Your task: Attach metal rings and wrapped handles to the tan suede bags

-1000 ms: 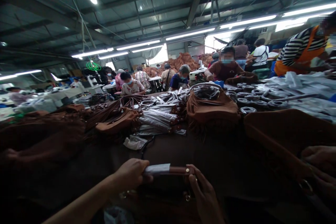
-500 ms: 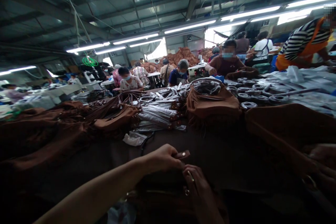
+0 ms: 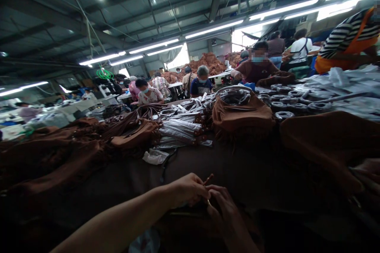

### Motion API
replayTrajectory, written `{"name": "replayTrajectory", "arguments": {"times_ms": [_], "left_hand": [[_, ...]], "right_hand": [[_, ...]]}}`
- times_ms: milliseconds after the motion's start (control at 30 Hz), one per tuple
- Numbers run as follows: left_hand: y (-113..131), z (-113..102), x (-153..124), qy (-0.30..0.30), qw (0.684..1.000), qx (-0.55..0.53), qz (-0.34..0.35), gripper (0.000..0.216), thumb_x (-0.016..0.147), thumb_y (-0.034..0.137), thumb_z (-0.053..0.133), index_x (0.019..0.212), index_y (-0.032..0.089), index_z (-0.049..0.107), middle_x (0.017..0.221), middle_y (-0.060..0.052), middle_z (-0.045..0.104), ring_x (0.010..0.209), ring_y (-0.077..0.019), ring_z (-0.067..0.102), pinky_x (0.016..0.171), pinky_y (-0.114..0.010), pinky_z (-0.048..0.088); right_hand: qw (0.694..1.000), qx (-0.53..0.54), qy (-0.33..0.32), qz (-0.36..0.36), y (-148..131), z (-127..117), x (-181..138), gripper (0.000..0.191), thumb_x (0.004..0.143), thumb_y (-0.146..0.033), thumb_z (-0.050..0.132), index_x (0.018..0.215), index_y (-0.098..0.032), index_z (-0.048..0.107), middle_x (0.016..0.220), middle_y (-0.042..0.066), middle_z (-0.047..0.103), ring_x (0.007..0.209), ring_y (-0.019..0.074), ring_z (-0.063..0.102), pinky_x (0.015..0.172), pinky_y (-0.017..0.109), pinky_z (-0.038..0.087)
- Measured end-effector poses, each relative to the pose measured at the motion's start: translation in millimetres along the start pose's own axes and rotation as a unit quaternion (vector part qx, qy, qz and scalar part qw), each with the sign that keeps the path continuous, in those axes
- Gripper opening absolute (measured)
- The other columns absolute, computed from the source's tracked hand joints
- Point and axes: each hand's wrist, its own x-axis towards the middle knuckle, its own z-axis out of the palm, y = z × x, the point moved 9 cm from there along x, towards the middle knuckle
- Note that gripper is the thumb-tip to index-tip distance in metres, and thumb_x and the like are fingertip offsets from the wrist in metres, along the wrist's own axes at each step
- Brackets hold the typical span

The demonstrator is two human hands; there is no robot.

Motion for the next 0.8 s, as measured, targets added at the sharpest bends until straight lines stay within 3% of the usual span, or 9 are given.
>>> {"name": "replayTrajectory", "arguments": {"times_ms": [267, 467, 633, 800], "left_hand": [[-10.3, -0.1, -1.8, 0.002, 1.000, -0.016, -0.007, 0.014, 0.056, 0.026, 0.067, 0.055, 0.014, 0.060, 0.039, 0.006, 0.041, 0.033, -0.0054, 0.032, 0.034, -0.020, 0.022], [-11.6, -1.6, 1.1, 0.007, 0.999, -0.041, 0.007, 0.020, 0.057, 0.030, 0.070, 0.057, 0.014, 0.058, 0.041, 0.008, 0.039, 0.035, -0.0041, 0.029, 0.037, -0.019, 0.021], [-13.4, -3.1, -2.0, -0.018, 0.999, -0.027, 0.028, 0.029, 0.052, 0.036, 0.079, 0.063, 0.013, 0.064, 0.045, 0.007, 0.045, 0.040, -0.0053, 0.036, 0.040, -0.020, 0.026], [-11.7, -2.9, -8.1, -0.023, 0.999, -0.026, 0.042, 0.033, 0.051, 0.039, 0.080, 0.064, 0.012, 0.066, 0.042, 0.007, 0.045, 0.039, -0.0056, 0.035, 0.040, -0.020, 0.022]], "right_hand": [[0.997, -0.077, 0.021, -0.020, 6.5, 4.4, 1.3, 0.020, 0.089, -0.034, 0.053, 0.105, -0.025, 0.061, 0.121, 0.009, 0.059, 0.114, 0.0225, 0.058, 0.097, 0.035, 0.049], [0.991, -0.132, 0.029, 0.003, 10.7, 1.0, 2.7, 0.024, 0.090, -0.036, 0.053, 0.110, -0.026, 0.061, 0.123, 0.007, 0.060, 0.115, 0.0220, 0.057, 0.096, 0.035, 0.050], [0.985, -0.161, 0.063, -0.029, 15.0, -0.2, 1.4, 0.021, 0.087, -0.039, 0.057, 0.104, -0.028, 0.065, 0.120, 0.004, 0.063, 0.112, 0.0234, 0.058, 0.093, 0.036, 0.052], [0.980, -0.183, 0.059, -0.050, 10.8, 0.6, 2.0, 0.021, 0.087, -0.037, 0.058, 0.103, -0.029, 0.066, 0.117, 0.004, 0.065, 0.111, 0.0244, 0.059, 0.095, 0.039, 0.050]]}}
